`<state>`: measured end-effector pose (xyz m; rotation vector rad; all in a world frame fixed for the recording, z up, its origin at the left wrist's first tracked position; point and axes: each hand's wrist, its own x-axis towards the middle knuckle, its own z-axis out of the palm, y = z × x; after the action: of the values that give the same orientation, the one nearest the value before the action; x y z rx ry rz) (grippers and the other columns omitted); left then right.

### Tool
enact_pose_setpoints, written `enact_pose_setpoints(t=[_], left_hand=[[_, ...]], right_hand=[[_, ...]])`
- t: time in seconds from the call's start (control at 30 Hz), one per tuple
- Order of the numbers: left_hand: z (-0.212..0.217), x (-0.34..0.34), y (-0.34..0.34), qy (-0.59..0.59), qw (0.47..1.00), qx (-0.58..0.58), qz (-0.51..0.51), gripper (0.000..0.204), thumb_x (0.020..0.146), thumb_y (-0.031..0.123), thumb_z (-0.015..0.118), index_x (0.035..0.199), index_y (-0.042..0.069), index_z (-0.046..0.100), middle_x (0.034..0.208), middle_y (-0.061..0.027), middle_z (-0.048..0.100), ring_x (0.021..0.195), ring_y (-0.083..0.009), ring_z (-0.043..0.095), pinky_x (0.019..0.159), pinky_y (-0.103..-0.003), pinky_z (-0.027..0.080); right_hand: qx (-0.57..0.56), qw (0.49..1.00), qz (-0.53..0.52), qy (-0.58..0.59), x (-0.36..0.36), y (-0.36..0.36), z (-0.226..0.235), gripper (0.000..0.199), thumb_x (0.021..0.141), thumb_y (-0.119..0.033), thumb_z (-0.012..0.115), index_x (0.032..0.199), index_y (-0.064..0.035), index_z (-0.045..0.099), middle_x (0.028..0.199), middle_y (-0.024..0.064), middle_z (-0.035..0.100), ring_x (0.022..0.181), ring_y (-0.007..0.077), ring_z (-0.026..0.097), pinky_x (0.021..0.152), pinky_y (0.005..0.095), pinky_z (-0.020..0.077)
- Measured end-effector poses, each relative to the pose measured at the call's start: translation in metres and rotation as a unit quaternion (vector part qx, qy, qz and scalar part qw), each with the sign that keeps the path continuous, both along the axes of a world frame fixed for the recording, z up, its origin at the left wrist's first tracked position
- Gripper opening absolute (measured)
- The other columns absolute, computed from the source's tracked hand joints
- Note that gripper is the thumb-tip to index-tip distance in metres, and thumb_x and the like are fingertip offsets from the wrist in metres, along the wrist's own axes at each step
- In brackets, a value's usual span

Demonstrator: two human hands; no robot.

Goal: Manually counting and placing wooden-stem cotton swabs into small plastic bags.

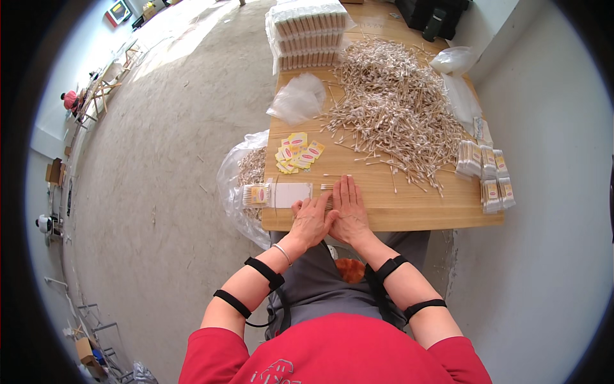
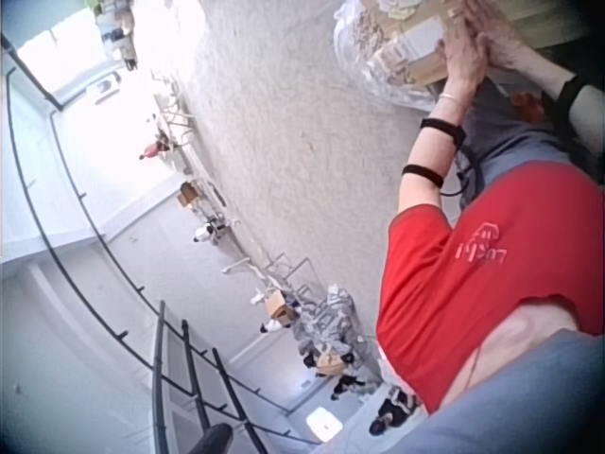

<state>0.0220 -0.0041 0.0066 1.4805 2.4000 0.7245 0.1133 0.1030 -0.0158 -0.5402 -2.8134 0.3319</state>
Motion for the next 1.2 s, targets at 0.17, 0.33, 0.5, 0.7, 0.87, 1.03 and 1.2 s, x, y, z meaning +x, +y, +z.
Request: enact_pose_setpoints(t=[0.17, 0.33, 0.5, 0.7, 0.87, 1.03, 1.2], left_hand=[[-0.004, -0.004, 0.003, -0.017, 0.999, -0.014, 0.028, 0.051, 0.084, 0.014, 0.053, 0.132, 0.004, 0.041, 0.097, -0.0150, 0.064, 0.092, -0.0302, 0.057, 0.082, -0.043, 0.030], [0.000, -0.007, 0.007, -0.048, 0.997, -0.046, 0.035, 0.056, 0.080, 0.009, 0.051, 0.135, 0.004, 0.037, 0.093, -0.0161, 0.063, 0.090, -0.0310, 0.058, 0.082, -0.044, 0.030], [-0.001, -0.005, 0.007, -0.045, 0.998, -0.018, 0.034, 0.056, 0.081, 0.011, 0.052, 0.134, 0.006, 0.037, 0.090, -0.0177, 0.062, 0.091, -0.0311, 0.059, 0.084, -0.045, 0.031], [0.003, -0.006, 0.007, -0.074, 0.996, -0.023, 0.043, 0.048, 0.079, 0.008, 0.054, 0.126, 0.005, 0.044, 0.098, -0.0181, 0.061, 0.097, -0.0325, 0.056, 0.087, -0.044, 0.034], [-0.019, -0.017, 0.006, -0.196, 0.925, 0.269, 0.184, 0.038, 0.083, 0.004, 0.053, 0.121, -0.001, 0.052, 0.124, -0.0202, 0.048, 0.118, -0.0332, 0.044, 0.100, -0.038, 0.037], [-0.029, -0.034, 0.005, -0.341, 0.854, 0.342, 0.191, 0.042, 0.094, 0.008, 0.043, 0.134, -0.002, 0.043, 0.138, -0.0162, 0.042, 0.131, -0.0251, 0.037, 0.109, -0.033, 0.028], [-0.026, -0.057, -0.003, -0.440, 0.788, 0.384, 0.194, 0.045, 0.101, 0.020, 0.035, 0.138, -0.005, 0.038, 0.142, -0.0157, 0.041, 0.133, -0.0232, 0.035, 0.111, -0.031, 0.024]], right_hand=[[-0.014, 1.000, 0.004, -0.027, 0.000, 0.000, 0.004, 0.087, 0.077, -0.041, 0.053, 0.140, 0.0108, 0.022, 0.149, 0.0292, 0.016, 0.141, 0.0392, 0.011, 0.115, 0.0470, 0.0097], [-0.032, 0.998, 0.009, -0.050, -0.002, -0.001, 0.009, 0.088, 0.077, -0.040, 0.056, 0.139, 0.0121, 0.021, 0.148, 0.0303, 0.017, 0.141, 0.0406, 0.012, 0.115, 0.0479, 0.0112], [-0.046, 0.996, 0.038, -0.073, 0.006, 0.004, 0.013, 0.088, 0.080, -0.044, 0.053, 0.140, 0.0112, 0.020, 0.149, 0.0287, 0.015, 0.141, 0.0396, 0.010, 0.115, 0.0472, 0.0089], [-0.011, 0.997, 0.022, -0.070, 0.006, -0.002, 0.005, 0.085, 0.083, -0.044, 0.052, 0.140, 0.0104, 0.021, 0.149, 0.0272, 0.017, 0.141, 0.0389, 0.012, 0.115, 0.0471, 0.0103], [-0.040, 0.998, -0.002, -0.052, -0.009, -0.020, 0.002, 0.086, 0.083, -0.044, 0.053, 0.141, 0.0101, 0.020, 0.149, 0.0280, 0.016, 0.141, 0.0403, 0.012, 0.114, 0.0485, 0.0107], [-0.017, 0.995, -0.030, -0.095, -0.040, -0.044, -0.003, 0.084, 0.085, -0.045, 0.048, 0.141, 0.0100, 0.018, 0.149, 0.0281, 0.014, 0.141, 0.0403, 0.008, 0.115, 0.0484, 0.0067], [-0.064, 0.996, -0.019, -0.062, -0.062, -0.055, -0.008, 0.080, 0.088, -0.042, 0.045, 0.142, 0.0096, 0.016, 0.150, 0.0272, 0.011, 0.142, 0.0397, 0.006, 0.115, 0.0481, 0.0051]])
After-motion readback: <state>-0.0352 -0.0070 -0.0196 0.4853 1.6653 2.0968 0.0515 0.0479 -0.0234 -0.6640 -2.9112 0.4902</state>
